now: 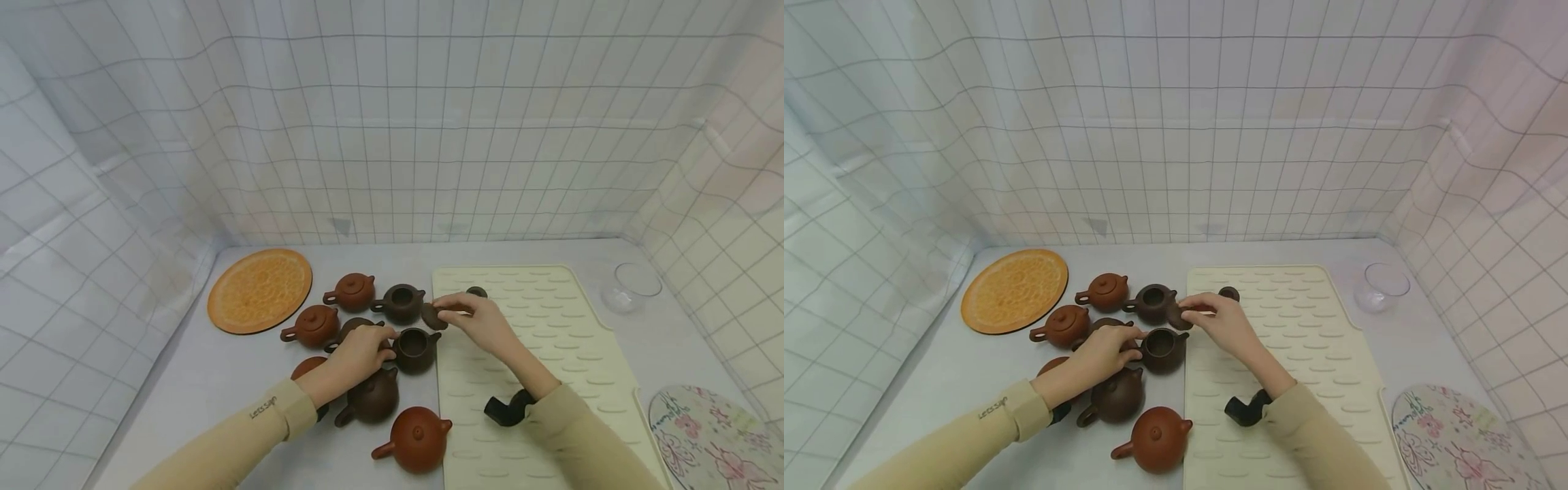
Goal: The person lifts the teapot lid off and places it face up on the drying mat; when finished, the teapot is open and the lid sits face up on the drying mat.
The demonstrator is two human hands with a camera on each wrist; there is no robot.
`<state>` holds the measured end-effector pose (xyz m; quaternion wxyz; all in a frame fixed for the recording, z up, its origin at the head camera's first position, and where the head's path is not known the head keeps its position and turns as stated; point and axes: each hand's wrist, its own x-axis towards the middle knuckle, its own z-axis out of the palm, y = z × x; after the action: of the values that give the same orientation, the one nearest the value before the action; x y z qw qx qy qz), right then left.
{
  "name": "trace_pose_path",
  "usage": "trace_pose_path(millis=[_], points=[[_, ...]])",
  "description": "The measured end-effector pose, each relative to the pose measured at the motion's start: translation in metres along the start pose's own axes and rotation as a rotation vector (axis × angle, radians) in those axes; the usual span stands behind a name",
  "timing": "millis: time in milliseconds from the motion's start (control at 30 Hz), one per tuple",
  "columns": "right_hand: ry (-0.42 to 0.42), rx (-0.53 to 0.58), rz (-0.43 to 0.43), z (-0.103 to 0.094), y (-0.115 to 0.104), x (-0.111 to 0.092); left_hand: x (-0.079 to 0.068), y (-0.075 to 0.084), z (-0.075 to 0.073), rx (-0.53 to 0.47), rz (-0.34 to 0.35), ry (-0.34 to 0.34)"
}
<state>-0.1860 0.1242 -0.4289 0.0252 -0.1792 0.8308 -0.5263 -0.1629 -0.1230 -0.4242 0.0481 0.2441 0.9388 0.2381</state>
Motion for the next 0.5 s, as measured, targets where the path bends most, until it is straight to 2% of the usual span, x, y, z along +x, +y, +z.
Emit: trace_pose_path(millis=[100,233,400,500], points=[[0.018,0.145,0.141,-0.019,0.011,-0.003,0.000,0.002,-0.001,0.001,-0.001,-0.001],[0.016,0.357,0.276,-0.034,0.030,-0.008,0.000,0.002,-0.002,0.000,-0.016,-0.002],[0.007,0.599,0.367,-0.042,0.049,-0.019,0.000,0.002,0.000,0.010,-0.022,-0.003],[0.006,0.695,0.407,-0.045,0.059,-0.026,0.000,0.002,0.001,0.002,-0.025,-0.007]])
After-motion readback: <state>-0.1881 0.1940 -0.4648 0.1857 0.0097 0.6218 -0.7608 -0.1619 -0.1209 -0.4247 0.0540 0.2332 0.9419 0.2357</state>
